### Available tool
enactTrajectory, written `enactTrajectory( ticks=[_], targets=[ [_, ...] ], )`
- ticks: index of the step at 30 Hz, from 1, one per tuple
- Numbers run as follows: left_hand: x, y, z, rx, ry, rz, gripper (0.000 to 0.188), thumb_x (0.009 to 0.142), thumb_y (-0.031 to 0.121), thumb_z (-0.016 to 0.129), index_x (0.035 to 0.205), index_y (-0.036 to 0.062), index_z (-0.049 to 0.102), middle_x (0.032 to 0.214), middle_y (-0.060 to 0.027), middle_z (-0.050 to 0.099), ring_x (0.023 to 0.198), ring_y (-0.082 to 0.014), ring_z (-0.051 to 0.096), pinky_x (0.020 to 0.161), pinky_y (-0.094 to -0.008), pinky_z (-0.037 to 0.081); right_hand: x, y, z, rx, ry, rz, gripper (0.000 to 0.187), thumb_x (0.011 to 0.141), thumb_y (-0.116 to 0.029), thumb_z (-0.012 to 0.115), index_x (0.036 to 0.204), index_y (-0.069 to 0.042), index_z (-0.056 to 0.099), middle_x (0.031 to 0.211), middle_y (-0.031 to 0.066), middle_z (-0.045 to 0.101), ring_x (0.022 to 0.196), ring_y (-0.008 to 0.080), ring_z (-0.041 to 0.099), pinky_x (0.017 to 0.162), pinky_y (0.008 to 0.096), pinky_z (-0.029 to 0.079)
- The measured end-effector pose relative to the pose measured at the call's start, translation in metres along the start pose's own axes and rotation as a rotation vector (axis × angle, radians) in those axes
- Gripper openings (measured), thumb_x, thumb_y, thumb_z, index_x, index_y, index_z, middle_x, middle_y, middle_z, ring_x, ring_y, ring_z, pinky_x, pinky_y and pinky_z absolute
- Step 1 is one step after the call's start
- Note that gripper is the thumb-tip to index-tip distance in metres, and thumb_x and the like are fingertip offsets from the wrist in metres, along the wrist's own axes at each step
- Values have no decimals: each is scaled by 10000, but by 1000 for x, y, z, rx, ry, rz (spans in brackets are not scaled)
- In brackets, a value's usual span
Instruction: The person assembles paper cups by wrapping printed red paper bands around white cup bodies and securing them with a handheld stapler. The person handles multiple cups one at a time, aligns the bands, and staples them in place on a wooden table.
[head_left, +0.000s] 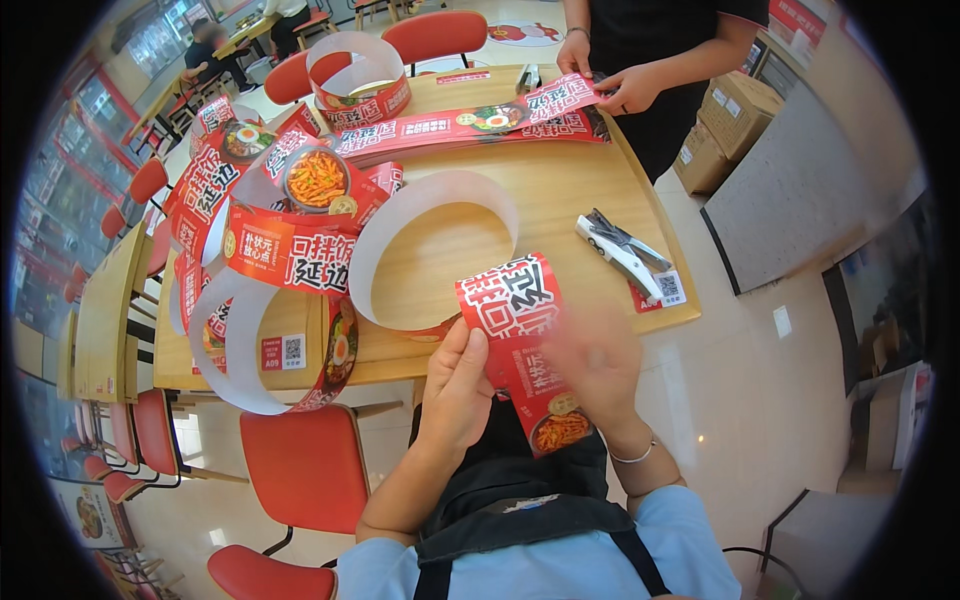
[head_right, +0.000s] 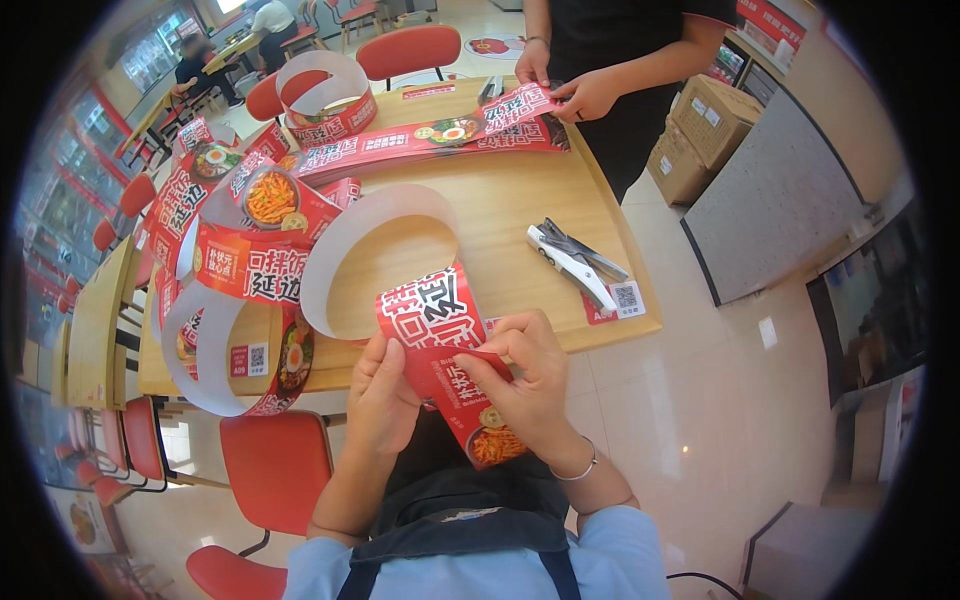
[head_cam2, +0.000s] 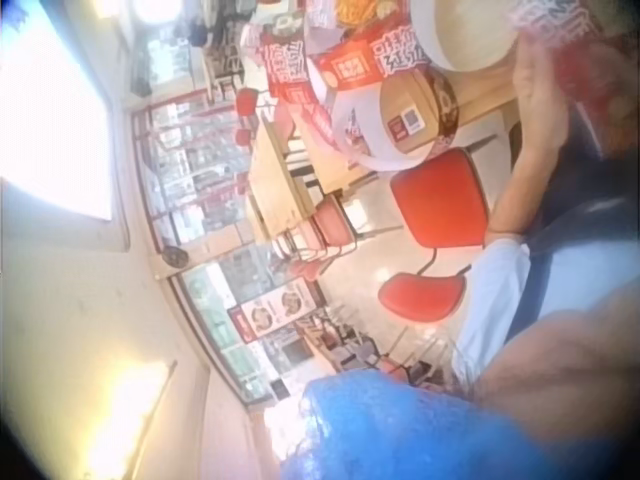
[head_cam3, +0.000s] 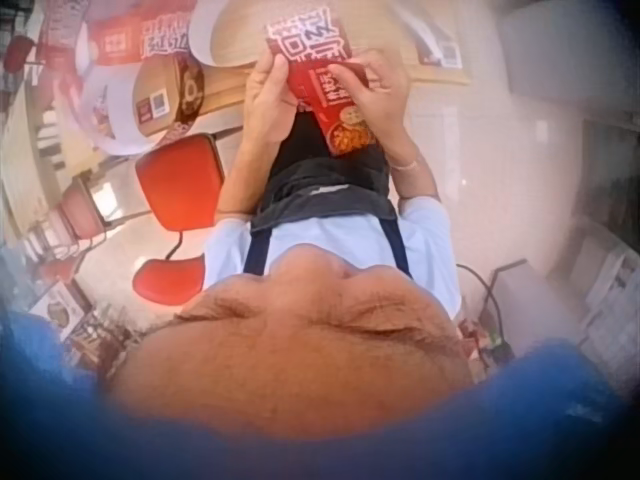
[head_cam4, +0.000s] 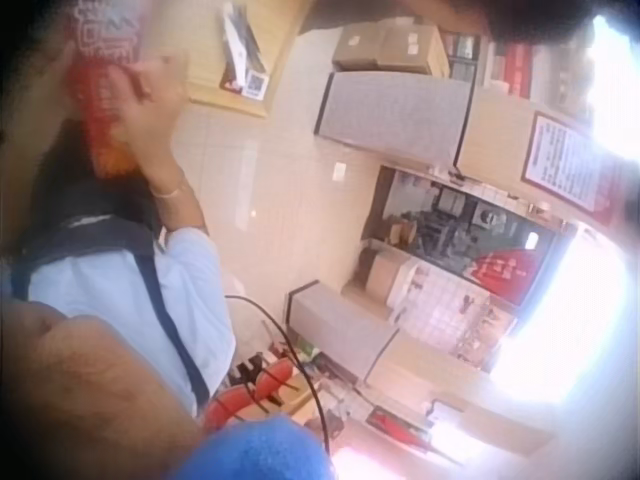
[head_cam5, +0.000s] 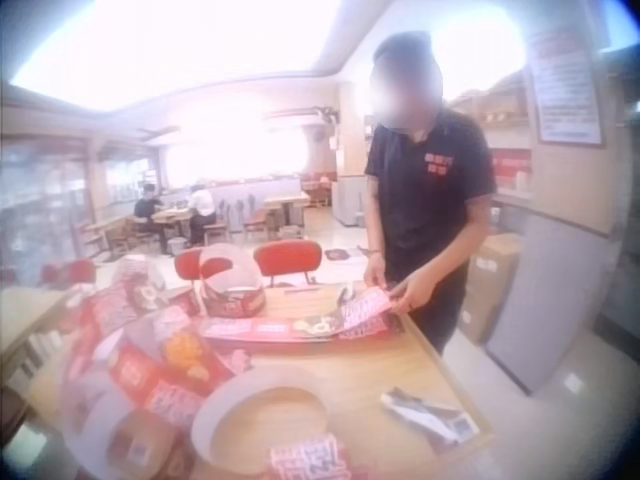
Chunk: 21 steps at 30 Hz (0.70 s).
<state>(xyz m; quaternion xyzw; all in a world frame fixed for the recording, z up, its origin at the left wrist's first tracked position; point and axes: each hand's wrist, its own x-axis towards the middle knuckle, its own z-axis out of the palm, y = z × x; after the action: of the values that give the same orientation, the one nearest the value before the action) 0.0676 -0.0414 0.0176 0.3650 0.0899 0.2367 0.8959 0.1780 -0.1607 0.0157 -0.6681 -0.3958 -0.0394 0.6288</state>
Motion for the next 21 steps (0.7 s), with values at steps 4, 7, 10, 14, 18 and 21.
enactTrajectory(
  ticks=[4,7,10,14,18,21],
  targets=[
    [-1,1,1,25,-13,-9,376,1029,190,404,1355,4,431,1281,-86,567,1163,-149,549,978,-318,446,10,-6,6,-98,44,-85,226,692,-30,807,773,-33,597,921,91,593,774,181,583,685,280,477],
    [-1,-1,1,33,-15,17,385,1030,192,405,1361,-4,420,1295,-91,553,1175,-153,538,988,-317,438,9,-5,8,-86,32,-53,227,695,-27,804,774,-38,591,928,91,589,775,165,587,657,266,479],
    [-1,-4,2,92,9,54,386,1025,174,402,1370,0,394,1283,-121,558,1165,-200,561,982,-363,459,7,-3,10,-69,32,-6,222,702,-24,799,768,-42,588,915,81,586,752,139,581,614,248,470],
    [-2,-6,1,147,-11,80,394,999,110,456,1370,-7,395,1281,-108,559,1160,-172,550,991,-335,437,6,-2,11,-40,34,41,219,709,-31,800,764,-46,588,892,67,577,718,118,572,575,234,458],
    [-1,-6,1,222,-16,71,396,974,70,503,1353,-6,417,1281,-79,558,1166,-132,523,1012,-302,399,6,0,12,-40,29,52,219,715,-39,802,763,-45,588,870,60,566,686,112,565,550,231,452],
    [0,-7,1,235,-14,76,388,974,61,500,1348,-7,421,1274,-80,562,1164,-131,524,1011,-299,397,6,-1,13,-34,32,56,220,717,-38,802,762,-44,586,862,61,561,666,107,563,532,227,447]
  ],
)
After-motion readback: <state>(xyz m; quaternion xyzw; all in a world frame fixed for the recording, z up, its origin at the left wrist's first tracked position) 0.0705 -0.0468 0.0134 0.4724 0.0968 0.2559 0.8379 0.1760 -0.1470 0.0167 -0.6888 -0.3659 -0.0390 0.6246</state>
